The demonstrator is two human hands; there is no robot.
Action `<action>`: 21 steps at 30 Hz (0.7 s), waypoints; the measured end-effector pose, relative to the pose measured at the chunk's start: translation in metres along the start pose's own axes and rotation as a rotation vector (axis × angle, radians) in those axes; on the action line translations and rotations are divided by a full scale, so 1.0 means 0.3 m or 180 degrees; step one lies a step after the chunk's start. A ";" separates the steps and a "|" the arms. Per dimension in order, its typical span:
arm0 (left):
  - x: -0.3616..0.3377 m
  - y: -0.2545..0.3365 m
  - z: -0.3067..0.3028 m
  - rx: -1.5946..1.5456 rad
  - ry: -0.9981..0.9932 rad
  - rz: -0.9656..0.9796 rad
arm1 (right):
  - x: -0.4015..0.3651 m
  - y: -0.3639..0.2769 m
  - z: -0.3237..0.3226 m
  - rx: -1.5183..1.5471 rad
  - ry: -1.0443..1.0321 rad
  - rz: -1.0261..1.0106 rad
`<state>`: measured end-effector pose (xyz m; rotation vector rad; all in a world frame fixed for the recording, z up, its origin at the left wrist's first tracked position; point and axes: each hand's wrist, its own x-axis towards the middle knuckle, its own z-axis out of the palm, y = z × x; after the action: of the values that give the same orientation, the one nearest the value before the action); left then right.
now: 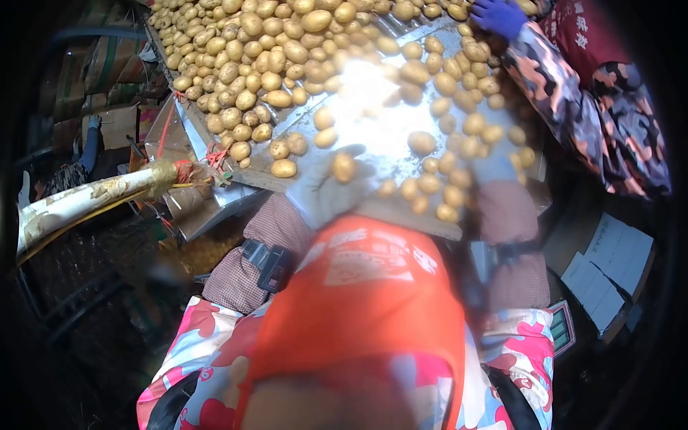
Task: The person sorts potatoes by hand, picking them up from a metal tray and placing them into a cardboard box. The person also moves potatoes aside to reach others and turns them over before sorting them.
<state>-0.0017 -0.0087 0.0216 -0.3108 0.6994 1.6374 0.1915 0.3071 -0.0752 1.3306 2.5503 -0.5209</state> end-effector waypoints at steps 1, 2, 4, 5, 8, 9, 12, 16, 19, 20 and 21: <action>-0.022 0.006 0.016 -0.0061 0.0106 0.0070 | 0.009 0.004 0.010 -0.0004 0.0006 -0.0007; -0.040 0.012 0.009 -0.0212 0.0062 0.0086 | 0.010 0.009 0.016 0.0058 0.0038 -0.0018; -0.076 0.030 -0.012 -0.0517 -0.0036 0.0151 | 0.015 0.042 0.025 0.0373 0.0159 -0.0059; -0.082 0.022 -0.050 -0.0237 -0.0028 0.0361 | 0.025 0.097 0.051 0.0736 0.0263 -0.0087; -0.117 0.021 -0.161 -0.0097 0.0128 0.0698 | -0.021 0.117 0.000 0.2438 0.0118 0.0365; -0.149 0.043 -0.165 -0.0495 0.0205 0.0544 | -0.117 -0.041 -0.081 0.3587 -0.0286 0.0341; -0.199 0.073 -0.189 -0.0250 0.0387 0.0625 | -0.372 -0.492 -0.273 0.5047 -0.1198 0.0692; -0.296 0.098 -0.330 -0.0718 0.0134 0.0508 | -0.335 -0.579 -0.059 0.5494 -0.2396 -0.0256; -0.470 0.150 -0.605 -0.1741 0.0169 0.0733 | -0.431 -0.772 -0.016 0.5353 -0.3718 -0.0561; -0.545 0.167 -0.662 -0.1817 0.0260 0.1042 | -0.466 -0.862 -0.009 0.5261 -0.4053 -0.0526; -0.606 0.195 -0.758 -0.2143 0.0465 0.1365 | -0.498 -0.903 -0.013 0.5163 -0.4208 -0.0434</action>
<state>-0.0640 -0.2932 -0.0366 -0.8116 0.3061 2.2566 0.0531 0.0542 0.0370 0.4245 0.7763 -2.5600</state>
